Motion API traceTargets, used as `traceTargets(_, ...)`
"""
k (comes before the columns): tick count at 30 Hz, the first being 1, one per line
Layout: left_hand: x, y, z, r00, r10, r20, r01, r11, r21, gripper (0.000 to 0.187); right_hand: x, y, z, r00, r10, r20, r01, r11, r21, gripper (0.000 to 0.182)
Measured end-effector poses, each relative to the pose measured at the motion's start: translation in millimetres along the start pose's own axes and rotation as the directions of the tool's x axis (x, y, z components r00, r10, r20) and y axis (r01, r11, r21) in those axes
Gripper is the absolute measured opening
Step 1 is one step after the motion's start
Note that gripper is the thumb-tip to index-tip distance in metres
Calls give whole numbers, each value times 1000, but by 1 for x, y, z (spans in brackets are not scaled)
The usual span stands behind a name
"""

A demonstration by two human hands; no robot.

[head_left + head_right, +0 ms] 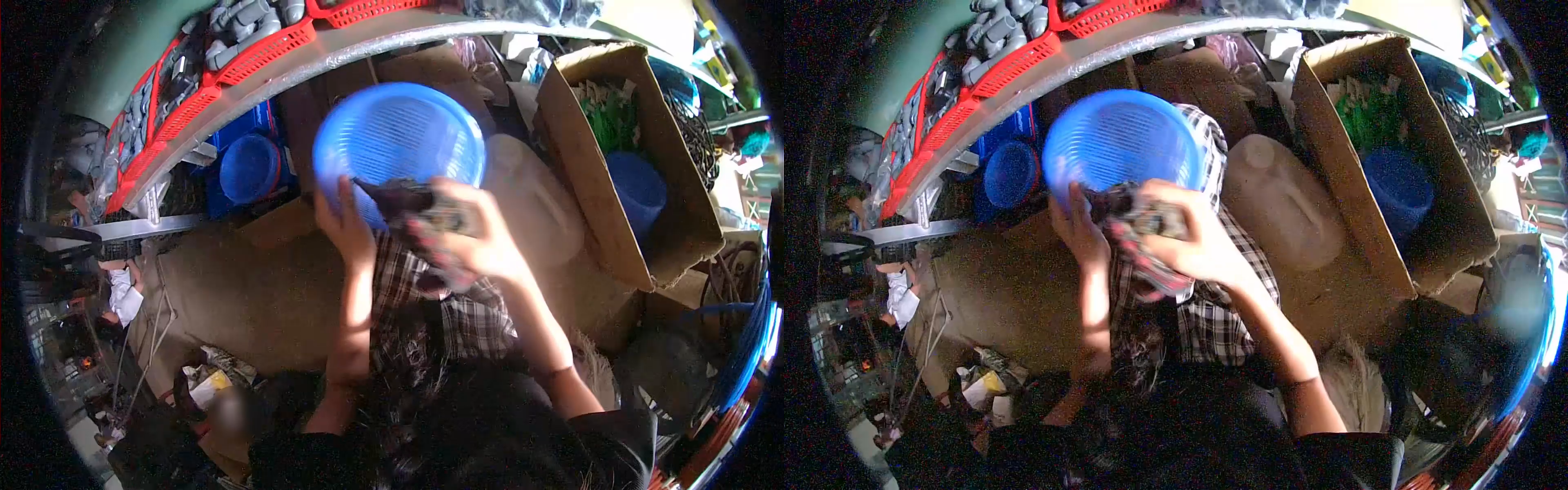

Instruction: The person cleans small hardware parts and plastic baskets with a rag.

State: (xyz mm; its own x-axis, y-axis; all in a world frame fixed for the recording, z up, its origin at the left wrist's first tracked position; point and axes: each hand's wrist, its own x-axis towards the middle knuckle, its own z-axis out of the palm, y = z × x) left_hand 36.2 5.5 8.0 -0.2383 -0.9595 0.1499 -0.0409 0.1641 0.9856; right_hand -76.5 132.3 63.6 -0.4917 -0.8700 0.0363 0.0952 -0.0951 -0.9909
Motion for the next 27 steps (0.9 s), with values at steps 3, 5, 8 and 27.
traceTargets(3,17,-1,-9,988,-127,-89,101,963,-251,42,-7,-17,-26,915,-84,-394,142,982,121,37)
traceTargets(5,23,-1,-14,953,-297,55,291,853,-433,48,1,-22,-35,841,-147,-521,196,980,40,39)
traceTargets(8,17,16,7,867,-440,232,496,719,-487,53,13,1,-17,899,-217,-379,114,955,-275,42)
traceTargets(27,-7,-17,-9,765,-266,586,589,655,-472,54,29,70,49,989,-89,-116,51,954,-297,61)
